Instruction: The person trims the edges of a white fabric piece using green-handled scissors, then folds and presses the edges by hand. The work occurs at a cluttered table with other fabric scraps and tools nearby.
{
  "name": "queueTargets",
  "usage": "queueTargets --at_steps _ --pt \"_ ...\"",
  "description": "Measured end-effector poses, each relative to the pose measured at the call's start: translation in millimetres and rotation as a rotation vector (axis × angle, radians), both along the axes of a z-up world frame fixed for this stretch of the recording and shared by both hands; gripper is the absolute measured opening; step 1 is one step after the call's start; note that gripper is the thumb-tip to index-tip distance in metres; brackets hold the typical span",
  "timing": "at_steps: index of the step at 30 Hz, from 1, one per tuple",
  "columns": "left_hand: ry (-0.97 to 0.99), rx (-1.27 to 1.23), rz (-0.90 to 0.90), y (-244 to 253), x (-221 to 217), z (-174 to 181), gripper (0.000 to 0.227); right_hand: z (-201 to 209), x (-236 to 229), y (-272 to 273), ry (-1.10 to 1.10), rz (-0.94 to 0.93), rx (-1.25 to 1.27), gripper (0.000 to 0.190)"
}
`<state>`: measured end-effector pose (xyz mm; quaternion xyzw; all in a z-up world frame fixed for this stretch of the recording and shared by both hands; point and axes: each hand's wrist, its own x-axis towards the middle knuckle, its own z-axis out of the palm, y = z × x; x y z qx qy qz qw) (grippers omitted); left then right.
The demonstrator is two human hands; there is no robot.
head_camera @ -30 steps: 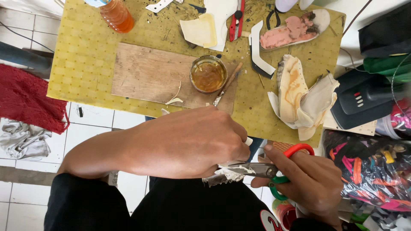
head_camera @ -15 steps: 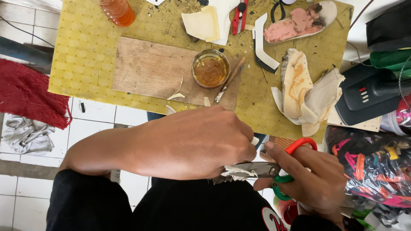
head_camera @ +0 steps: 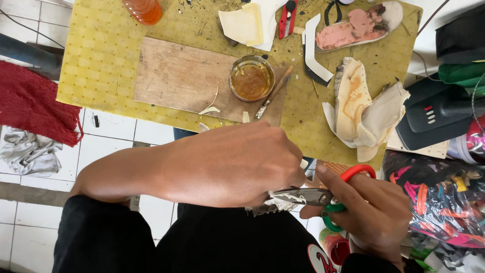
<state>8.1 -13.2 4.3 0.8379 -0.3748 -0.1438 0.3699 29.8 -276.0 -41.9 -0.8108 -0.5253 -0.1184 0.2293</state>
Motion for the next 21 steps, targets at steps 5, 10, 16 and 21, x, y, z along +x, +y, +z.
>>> queueTargets --at_steps 5,10,16,21 --pt "0.043 0.013 0.029 3 -2 2 0.014 -10 1 -9 -0.044 -0.062 -0.040 0.060" --pt "-0.026 0.014 0.009 -2 0 -4 0.011 -5 -2 3 -0.002 -0.078 0.012 0.053" --pt "0.029 0.040 -0.017 -3 0 -1 0.017 -2 2 6 -0.067 -0.022 0.032 0.048" --pt "-0.077 0.033 -0.016 -1 0 -7 0.010 -5 11 1 -0.103 0.065 0.001 0.049"
